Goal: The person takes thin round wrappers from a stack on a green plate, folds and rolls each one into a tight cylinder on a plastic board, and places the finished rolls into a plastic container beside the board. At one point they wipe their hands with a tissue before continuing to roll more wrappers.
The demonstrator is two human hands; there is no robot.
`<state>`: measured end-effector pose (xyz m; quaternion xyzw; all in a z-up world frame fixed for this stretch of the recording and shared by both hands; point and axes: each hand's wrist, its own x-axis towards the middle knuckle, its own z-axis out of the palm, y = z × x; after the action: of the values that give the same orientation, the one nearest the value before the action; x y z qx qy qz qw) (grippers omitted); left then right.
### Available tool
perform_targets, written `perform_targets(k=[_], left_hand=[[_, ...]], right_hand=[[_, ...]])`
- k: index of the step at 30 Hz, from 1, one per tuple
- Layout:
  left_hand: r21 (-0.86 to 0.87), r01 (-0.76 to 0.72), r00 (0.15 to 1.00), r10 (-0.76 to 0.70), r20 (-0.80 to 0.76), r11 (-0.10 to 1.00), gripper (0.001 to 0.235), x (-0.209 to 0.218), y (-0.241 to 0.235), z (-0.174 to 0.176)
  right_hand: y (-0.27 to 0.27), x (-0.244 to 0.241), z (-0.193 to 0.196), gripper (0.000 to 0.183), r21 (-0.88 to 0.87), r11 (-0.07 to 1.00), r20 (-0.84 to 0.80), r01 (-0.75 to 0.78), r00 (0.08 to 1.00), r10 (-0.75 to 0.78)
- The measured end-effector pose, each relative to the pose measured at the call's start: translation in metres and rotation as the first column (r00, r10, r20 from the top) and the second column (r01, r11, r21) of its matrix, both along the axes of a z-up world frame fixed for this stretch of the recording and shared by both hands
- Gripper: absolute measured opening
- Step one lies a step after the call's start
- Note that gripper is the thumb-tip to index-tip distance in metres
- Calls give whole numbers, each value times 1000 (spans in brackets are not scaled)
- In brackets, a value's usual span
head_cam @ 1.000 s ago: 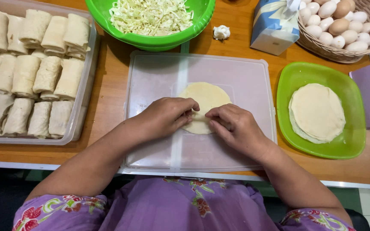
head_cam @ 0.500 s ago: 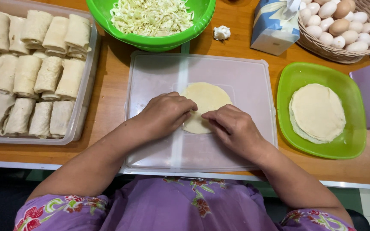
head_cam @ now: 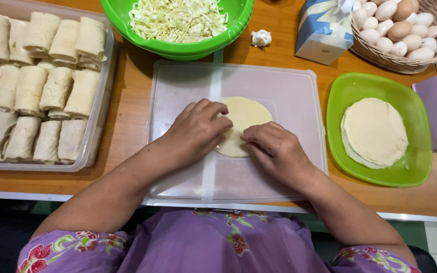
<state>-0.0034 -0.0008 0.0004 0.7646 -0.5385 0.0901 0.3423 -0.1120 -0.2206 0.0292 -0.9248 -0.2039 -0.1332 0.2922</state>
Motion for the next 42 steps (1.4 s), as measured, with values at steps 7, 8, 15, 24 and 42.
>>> perform_targets(k=[7,8,15,24,42], left_hand=[[59,243,968,-246,56,968,21,-13,-5,0],[86,240,967,-247,71,967,17,-15,-6,-4],[129,199,965,-217,148,971,9,-17,-8,-14],[57,274,960,-277,43,960,12,-9,-1,11],[62,287,954,-291,71,956,41,-22,-18,-3]], right_hand=[[-16,5,0,25,109,992,1,57,998,-57],[-23,7,2,24,110,991,6,78,997,-79],[-50,9,33,21,-211,977,-235,-7,971,-44],[-41,5,29,21,-301,951,-211,68,968,-136],[-56,30,-32,20,-40,940,-195,339,920,-340]])
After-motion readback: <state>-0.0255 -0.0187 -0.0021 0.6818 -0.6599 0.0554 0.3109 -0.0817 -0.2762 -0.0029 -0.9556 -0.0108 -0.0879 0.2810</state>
